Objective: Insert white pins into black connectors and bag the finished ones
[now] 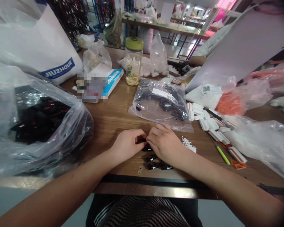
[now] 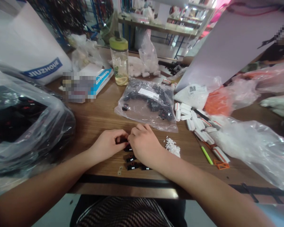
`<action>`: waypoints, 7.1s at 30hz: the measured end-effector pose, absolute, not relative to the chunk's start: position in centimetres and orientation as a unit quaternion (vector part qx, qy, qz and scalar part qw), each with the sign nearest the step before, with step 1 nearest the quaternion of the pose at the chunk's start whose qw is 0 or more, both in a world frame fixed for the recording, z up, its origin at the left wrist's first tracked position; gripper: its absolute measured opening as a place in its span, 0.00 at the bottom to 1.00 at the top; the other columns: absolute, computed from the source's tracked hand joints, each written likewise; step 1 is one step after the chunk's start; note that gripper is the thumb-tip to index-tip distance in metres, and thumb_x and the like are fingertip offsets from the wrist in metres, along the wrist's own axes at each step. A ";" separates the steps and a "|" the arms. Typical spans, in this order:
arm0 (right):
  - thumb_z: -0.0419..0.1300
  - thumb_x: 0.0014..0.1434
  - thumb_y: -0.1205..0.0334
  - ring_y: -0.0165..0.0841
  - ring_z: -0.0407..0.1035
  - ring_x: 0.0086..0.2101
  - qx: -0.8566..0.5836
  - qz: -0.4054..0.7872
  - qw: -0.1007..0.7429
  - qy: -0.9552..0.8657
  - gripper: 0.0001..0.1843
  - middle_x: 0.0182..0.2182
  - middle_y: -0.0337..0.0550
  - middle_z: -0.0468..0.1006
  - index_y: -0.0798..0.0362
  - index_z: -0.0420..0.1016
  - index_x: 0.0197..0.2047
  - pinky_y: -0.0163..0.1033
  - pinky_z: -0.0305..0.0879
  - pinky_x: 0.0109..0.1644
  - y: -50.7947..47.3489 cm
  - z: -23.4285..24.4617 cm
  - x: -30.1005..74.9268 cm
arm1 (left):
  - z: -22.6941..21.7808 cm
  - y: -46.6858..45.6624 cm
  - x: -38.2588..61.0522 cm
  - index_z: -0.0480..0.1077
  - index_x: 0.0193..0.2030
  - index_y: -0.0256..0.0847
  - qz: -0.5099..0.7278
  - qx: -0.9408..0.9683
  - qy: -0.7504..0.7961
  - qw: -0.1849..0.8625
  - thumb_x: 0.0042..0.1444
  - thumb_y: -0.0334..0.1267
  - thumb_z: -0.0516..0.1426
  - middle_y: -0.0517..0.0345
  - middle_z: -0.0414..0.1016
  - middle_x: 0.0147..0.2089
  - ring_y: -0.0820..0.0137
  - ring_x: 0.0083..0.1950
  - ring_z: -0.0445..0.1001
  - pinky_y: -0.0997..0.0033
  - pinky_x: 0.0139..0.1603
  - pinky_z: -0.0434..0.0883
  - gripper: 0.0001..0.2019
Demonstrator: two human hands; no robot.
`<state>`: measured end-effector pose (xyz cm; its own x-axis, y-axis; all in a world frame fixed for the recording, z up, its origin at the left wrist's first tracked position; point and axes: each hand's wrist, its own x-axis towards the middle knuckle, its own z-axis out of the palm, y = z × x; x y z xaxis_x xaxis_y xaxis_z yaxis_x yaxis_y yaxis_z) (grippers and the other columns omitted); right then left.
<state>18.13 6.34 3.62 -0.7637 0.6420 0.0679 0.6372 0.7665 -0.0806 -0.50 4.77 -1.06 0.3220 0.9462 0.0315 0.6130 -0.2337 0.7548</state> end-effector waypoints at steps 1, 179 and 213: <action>0.53 0.66 0.66 0.38 0.65 0.38 -0.337 0.019 0.048 -0.940 0.14 0.33 0.46 0.78 0.56 0.78 0.33 0.44 0.52 0.44 6.3 3.6 18.2 | -1.1 4.8 -0.5 0.75 0.37 0.43 0.253 0.742 0.526 0.330 0.53 0.32 0.61 0.65 0.73 0.29 0.73 0.28 0.66 0.72 0.29 0.58 0.05; 0.55 0.67 0.56 0.27 0.71 0.20 -0.540 0.380 0.493 -0.566 0.16 0.25 0.43 0.79 0.55 0.80 0.36 0.32 0.68 0.21 -5.5 1.2 24.1 | -0.4 -6.4 2.0 0.75 0.45 0.43 0.368 0.720 0.538 0.239 0.63 0.37 0.59 0.54 0.76 0.45 0.65 0.46 0.76 0.62 0.47 0.75 0.05; 0.54 0.68 0.63 0.23 0.64 0.17 -0.531 0.272 0.422 -0.683 0.19 0.15 0.32 0.68 0.52 0.77 0.26 0.30 0.60 0.23 -3.1 1.8 21.2 | -1.5 -3.9 2.4 0.76 0.45 0.45 0.333 0.728 0.544 0.250 0.62 0.31 0.60 0.58 0.77 0.41 0.64 0.42 0.76 0.62 0.43 0.73 0.08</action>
<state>21.17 -3.09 1.78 -0.0799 0.9543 0.2880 0.4953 0.2887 -0.8193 2.38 -3.88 -1.47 0.1855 0.9594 0.2125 0.6266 -0.2821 0.7265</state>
